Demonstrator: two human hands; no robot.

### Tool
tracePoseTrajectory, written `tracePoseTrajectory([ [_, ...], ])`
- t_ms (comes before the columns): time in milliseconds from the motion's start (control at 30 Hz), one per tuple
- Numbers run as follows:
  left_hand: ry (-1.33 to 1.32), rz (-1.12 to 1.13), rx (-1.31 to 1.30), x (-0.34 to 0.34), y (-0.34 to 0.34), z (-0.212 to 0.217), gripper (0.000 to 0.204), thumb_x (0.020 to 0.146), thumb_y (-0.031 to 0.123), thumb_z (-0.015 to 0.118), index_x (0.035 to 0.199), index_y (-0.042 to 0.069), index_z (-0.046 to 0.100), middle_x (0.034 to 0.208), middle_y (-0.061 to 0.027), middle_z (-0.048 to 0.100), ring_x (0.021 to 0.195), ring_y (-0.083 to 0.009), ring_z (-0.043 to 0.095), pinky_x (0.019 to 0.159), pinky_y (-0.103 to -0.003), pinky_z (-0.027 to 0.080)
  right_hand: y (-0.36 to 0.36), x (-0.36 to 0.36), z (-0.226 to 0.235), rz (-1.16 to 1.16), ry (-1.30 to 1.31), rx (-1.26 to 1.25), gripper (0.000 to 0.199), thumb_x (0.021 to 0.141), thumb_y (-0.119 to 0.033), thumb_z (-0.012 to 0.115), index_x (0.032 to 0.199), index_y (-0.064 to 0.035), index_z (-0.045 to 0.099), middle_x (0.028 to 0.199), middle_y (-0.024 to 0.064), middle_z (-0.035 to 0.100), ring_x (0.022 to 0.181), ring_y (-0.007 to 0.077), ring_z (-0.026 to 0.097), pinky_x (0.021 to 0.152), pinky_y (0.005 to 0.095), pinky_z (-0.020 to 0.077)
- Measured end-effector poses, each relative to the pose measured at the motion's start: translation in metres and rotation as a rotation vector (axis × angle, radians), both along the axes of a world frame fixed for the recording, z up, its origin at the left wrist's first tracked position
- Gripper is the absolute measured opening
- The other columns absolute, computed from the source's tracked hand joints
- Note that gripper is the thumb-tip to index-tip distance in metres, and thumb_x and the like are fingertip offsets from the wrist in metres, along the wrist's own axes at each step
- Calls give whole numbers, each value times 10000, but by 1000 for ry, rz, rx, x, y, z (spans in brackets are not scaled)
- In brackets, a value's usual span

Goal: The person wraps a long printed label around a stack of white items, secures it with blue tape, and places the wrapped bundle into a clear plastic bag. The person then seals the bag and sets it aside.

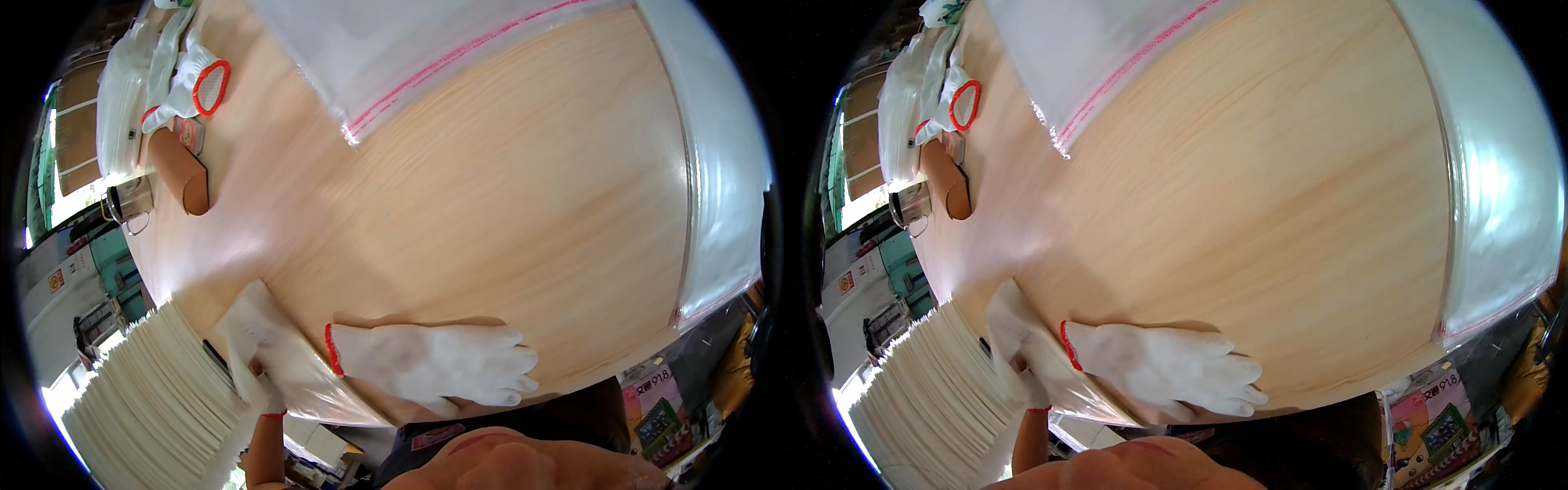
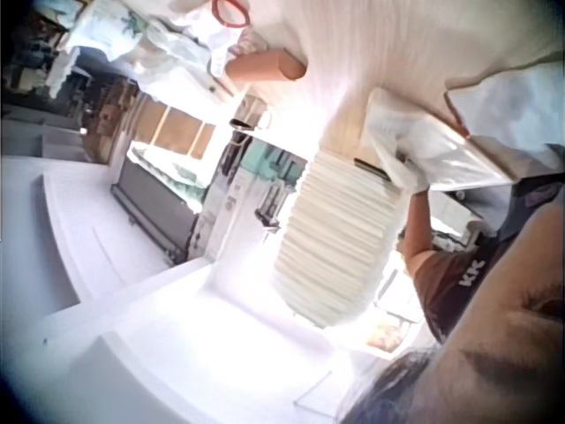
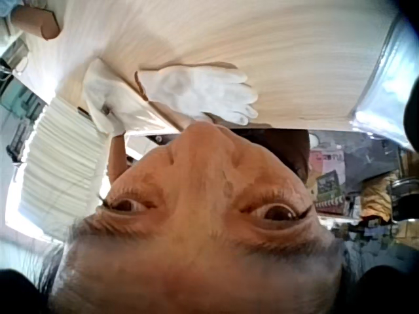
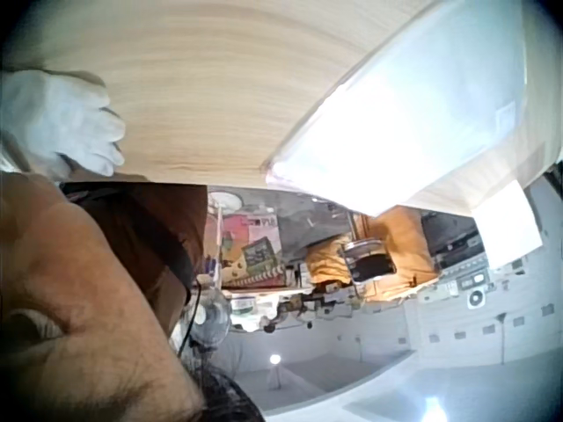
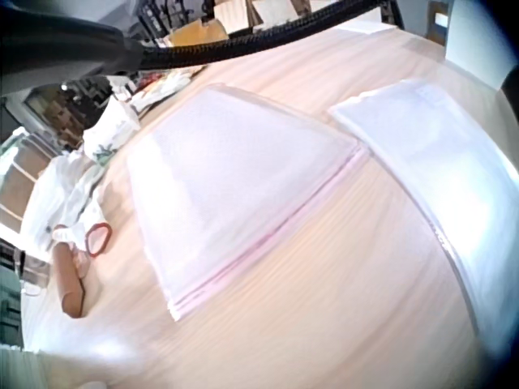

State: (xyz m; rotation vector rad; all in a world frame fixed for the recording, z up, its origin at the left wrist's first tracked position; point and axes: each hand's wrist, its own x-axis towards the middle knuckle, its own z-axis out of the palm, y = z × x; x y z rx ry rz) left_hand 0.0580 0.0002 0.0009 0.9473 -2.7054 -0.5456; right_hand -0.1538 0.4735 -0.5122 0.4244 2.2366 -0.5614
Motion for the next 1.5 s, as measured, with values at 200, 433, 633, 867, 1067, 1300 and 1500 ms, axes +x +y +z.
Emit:
tracePoseTrajectory([
  [200,47,-37,30,-13,-1,1,292,875,100,525,1116,-49,596,1043,-176,593,930,-316,578,813,-392,472,2,31,48,5,100,-48,331,810,-201,654,1082,-15,635,985,102,677,888,220,645,753,333,524],
  [433,112,-233,-58,-25,-1,30,320,823,84,576,1114,-46,597,1015,-172,614,927,-309,589,809,-370,476,12,112,201,202,577,-477,331,816,-212,659,1079,-12,636,975,97,679,873,213,649,741,327,527],
  [633,346,-41,296,13,-26,-27,407,730,75,638,1115,-50,594,1023,-136,636,929,-241,607,853,-330,470,-26,64,516,289,-509,-894,253,875,-226,644,1015,-16,660,852,46,678,739,120,645,670,256,520],
  [867,483,-55,638,-3,-42,-31,315,856,42,586,1162,-34,590,1082,-81,648,978,-162,608,853,-285,483,-195,30,551,335,635,-1135,659,846,-195,681,1391,-40,346,1207,82,566,1057,178,555,859,305,456],
  [1067,510,-121,908,-9,-64,-35,336,890,18,564,1225,26,560,1194,-37,583,1066,-159,569,917,-303,488,-284,13,508,398,339,-1022,786,774,-362,742,1379,-38,360,1254,153,550,1144,232,536,930,339,439],
  [1300,660,-42,1045,5,-69,-41,347,904,114,600,1232,18,546,1112,-28,600,981,-110,562,863,-243,465,-283,54,538,410,448,-1053,323,884,-269,639,1067,-4,611,914,84,667,851,150,598,765,289,469],
  [1500,607,23,1251,9,-75,-41,437,927,262,569,1262,-8,489,1204,-89,553,1067,-182,549,871,-291,479,-275,57,567,188,380,-1141,248,884,-224,641,983,2,664,830,48,649,794,100,547,730,269,451],
])
